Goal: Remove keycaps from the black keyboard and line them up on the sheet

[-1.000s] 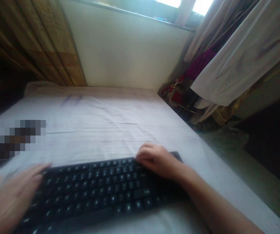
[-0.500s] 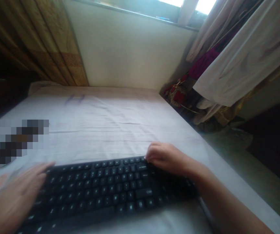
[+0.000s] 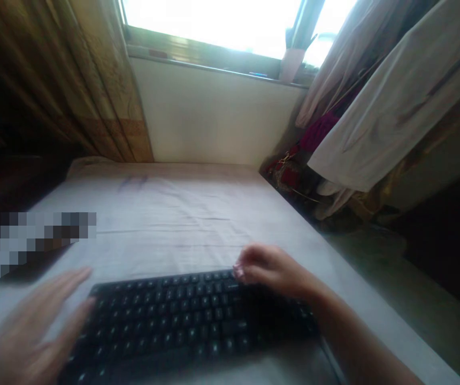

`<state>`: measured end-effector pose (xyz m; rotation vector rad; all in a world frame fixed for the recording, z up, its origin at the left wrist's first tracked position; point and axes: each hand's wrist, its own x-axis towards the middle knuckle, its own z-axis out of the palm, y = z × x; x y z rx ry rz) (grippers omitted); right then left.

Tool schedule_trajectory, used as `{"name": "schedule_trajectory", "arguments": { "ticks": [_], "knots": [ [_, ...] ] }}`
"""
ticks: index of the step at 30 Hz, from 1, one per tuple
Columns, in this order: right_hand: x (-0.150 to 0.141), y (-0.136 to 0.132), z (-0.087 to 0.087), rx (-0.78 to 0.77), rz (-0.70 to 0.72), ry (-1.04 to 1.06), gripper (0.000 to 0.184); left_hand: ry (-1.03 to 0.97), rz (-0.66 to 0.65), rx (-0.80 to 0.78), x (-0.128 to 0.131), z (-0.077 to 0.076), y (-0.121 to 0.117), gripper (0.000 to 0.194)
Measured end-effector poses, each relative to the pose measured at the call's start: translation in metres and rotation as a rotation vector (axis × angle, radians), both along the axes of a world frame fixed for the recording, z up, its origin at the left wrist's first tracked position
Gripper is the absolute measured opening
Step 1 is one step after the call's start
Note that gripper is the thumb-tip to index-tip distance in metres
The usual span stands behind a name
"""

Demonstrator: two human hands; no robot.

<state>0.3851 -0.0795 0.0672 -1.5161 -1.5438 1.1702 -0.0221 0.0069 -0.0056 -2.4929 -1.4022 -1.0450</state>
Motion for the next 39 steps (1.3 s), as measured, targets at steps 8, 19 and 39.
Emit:
{"name": "schedule_trajectory", "arguments": {
  "ticks": [8, 19, 39],
  "knots": [
    [-0.053, -0.023, 0.005, -0.049, -0.031, 0.391, 0.021, -0.058, -0.405, -0.233, 0.117, 0.059, -0.068, 0.037],
    [-0.085, -0.034, -0.008, 0.834, -0.071, -0.252, 0.009, -0.508, -0.308, -0.984, 0.147, 0.064, -0.082, 0.026],
    [-0.100, -0.056, -0.025, 0.643, -0.159, -0.169, 0.031, -0.717, -0.335, -1.064, 0.140, 0.046, -0.095, 0.022]
  ]
}}
